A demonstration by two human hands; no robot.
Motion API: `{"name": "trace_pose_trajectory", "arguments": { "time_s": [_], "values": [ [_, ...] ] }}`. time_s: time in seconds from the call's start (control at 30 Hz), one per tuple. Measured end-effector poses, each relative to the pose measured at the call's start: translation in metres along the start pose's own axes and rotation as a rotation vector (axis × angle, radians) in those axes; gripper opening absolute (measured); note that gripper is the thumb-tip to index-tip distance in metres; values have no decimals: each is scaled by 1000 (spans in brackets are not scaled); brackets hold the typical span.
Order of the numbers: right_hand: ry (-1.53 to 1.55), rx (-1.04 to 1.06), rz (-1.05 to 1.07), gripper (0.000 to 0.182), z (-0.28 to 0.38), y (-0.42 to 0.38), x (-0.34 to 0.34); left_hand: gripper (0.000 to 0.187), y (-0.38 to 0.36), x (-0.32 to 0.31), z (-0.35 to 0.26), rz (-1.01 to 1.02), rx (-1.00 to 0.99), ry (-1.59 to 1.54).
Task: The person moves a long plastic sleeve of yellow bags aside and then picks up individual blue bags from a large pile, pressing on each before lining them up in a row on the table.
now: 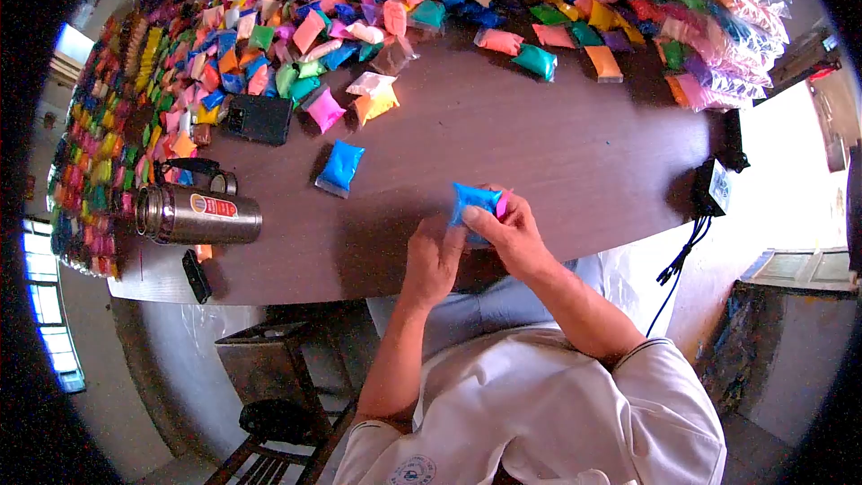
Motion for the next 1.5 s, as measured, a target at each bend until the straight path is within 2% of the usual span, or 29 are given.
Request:
{"name": "trace_pose_trajectory", "arguments": {
  "time_s": [0.07, 0.27, 0.3, 0.33, 0.37, 0.43, 0.5, 0.57, 0.67, 0.73, 0.87, 0.93, 1.1, 1.17, 1.23, 1.3, 1.37, 1.4, 1.43, 1.47, 1.5],
  "values": [
    [-45, 95, 51, 17, 4, 4, -4, 33, 2, 1, -4, -31, -10, -15],
    [-36, 182, 105, 14, -4, 9, 2, 31, 2, -2, -13, 15, -217, 115],
    [-37, 183, 105, 14, 2, 5, 0, 32, 1, 0, -7, 11, -114, 50],
    [3, 74, 87, 15, 3, 2, -3, 32, -2, 0, 1, 8, -11, -14],
    [42, -35, 70, 15, -1, 0, -5, 32, -2, 1, -1, 8, -13, -14],
    [115, -89, 109, 15, -11, -4, 8, 33, -6, 7, 6, -57, 82, -12],
    [189, -145, 146, 15, -15, -6, 8, 33, -5, 6, 10, -19, 95, -34],
    [-48, -96, 117, 15, -5, -8, 4, 34, -5, 2, 12, 25, 106, -59],
    [-135, -29, 109, 15, -8, -2, 6, 35, -4, 1, 12, 13, 97, -56],
    [-111, 3, 105, 15, -18, 4, 8, 35, -2, 0, 7, 54, 21, -20],
    [-34, 61, 113, 16, -7, 3, 1, 35, -3, -2, 4, 48, 16, -30],
    [-77, 52, 83, 16, 1, -2, -1, 37, -7, 4, 12, -31, 106, -63],
    [-45, 7, 15, 16, -3, -1, 1, 35, -3, 4, 5, -43, 16, 18],
    [-85, 85, 88, 19, 7, 0, -6, 33, -3, 4, 3, -63, -17, 12],
    [-46, 112, 101, 19, 1, 4, -3, 32, -1, -2, 3, 31, -72, 80],
    [-10, 142, 118, 19, 3, 5, -3, 33, -1, -1, -2, 17, -47, 28],
    [-30, 8, 157, 26, -4, 5, -5, 33, -1, -1, -3, 3, -25, -24],
    [-30, 9, 157, 26, 3, 1, -5, 33, -3, 1, 3, -12, 40, -43],
    [157, -122, 193, 31, 4, -5, -7, 33, -5, 4, 9, -27, 106, -61],
    [346, -255, 227, 38, 1, -10, -10, 32, -5, 2, 15, 39, 138, -83],
    [346, -256, 228, 38, 0, -10, -7, 32, -5, 2, 18, 38, 139, -82]
  ]
}}
Point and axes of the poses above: each hand's wrist, its own y-axis towards the middle knuckle, its own x-axis out of the back of the hand, z = x × y, the point moved 9 cm from there along y, towards the middle knuckle, and after that the axes turned 7 degrees about -x, right-handed, at the moved point
